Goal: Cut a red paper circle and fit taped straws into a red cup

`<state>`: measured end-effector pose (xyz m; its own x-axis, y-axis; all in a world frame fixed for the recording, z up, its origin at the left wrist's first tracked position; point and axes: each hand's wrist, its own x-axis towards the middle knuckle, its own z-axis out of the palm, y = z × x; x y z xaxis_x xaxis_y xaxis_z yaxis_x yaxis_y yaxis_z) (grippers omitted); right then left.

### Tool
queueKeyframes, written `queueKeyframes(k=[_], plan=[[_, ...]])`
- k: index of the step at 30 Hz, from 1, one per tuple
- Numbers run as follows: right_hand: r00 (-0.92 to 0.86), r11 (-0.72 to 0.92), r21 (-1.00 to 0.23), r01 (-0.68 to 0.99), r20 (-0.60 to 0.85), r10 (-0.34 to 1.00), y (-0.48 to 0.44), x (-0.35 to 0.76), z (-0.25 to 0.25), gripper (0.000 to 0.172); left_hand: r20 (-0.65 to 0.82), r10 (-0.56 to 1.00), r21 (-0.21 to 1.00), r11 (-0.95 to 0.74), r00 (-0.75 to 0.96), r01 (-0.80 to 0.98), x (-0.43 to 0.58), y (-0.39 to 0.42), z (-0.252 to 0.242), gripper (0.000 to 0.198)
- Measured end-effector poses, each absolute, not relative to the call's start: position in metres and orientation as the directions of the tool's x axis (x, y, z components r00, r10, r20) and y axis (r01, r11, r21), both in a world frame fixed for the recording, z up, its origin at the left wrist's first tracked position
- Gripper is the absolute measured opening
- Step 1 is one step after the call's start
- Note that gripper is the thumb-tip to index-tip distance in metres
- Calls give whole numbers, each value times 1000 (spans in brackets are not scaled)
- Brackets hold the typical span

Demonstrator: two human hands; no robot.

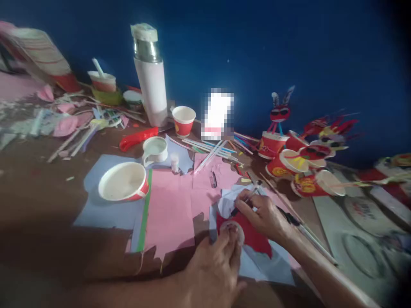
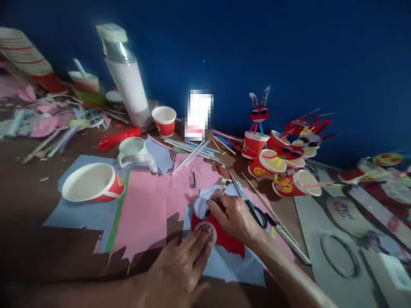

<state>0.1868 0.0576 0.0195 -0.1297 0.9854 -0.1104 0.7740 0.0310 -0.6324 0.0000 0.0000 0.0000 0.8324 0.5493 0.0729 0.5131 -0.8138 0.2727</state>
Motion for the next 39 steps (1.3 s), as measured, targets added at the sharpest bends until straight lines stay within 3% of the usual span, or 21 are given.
queueKeyframes(k=[2,5,10,17,19,23,25,27,29,31,32,33,35,37,39], plan=[[-117,29,-630,776,-98,988,52,191,23,29,60,548,269,-814,834,515,1,0,-1,62],[-4,-24,-723,690,-37,999,42,198,24,27,67,548,279,-813,834,512,1,2,-2,60],[341,-51,-961,272,47,939,25,211,8,21,169,569,323,-803,805,500,2,8,2,44],[428,67,-992,-111,14,904,27,216,-8,17,265,539,499,-786,800,365,-7,28,8,21],[450,79,-984,-158,-1,893,28,213,-8,18,266,576,515,-763,773,391,-10,34,9,28],[427,97,-978,-182,10,904,28,205,-7,20,192,657,512,-701,729,497,-5,37,2,79],[392,102,-977,-185,22,920,27,201,-6,22,176,670,530,-682,721,504,-2,36,-2,76],[363,103,-978,-184,30,931,26,199,-5,24,179,703,613,-627,688,482,0,34,-3,56],[348,104,-977,-185,33,937,25,199,-5,25,129,772,795,-456,622,401,-2,35,0,43],[345,107,-975,-194,35,938,25,199,-4,26,-45,821,970,-101,569,222,-5,39,7,39],[347,110,-973,-201,34,937,24,200,-4,26,-155,811,988,125,564,92,-8,42,11,37],[348,112,-971,-209,33,937,24,200,-4,27,-252,778,939,341,575,-50,-10,45,15,35],[347,118,-967,-225,34,937,23,201,-4,27,-352,703,715,628,619,-307,-15,50,23,34],[334,124,-964,-237,39,942,22,201,-5,27,-360,675,515,719,644,-466,-20,53,29,34],[311,125,-963,-241,45,949,21,200,-6,25,-343,678,412,730,649,-545,-24,54,32,35]])
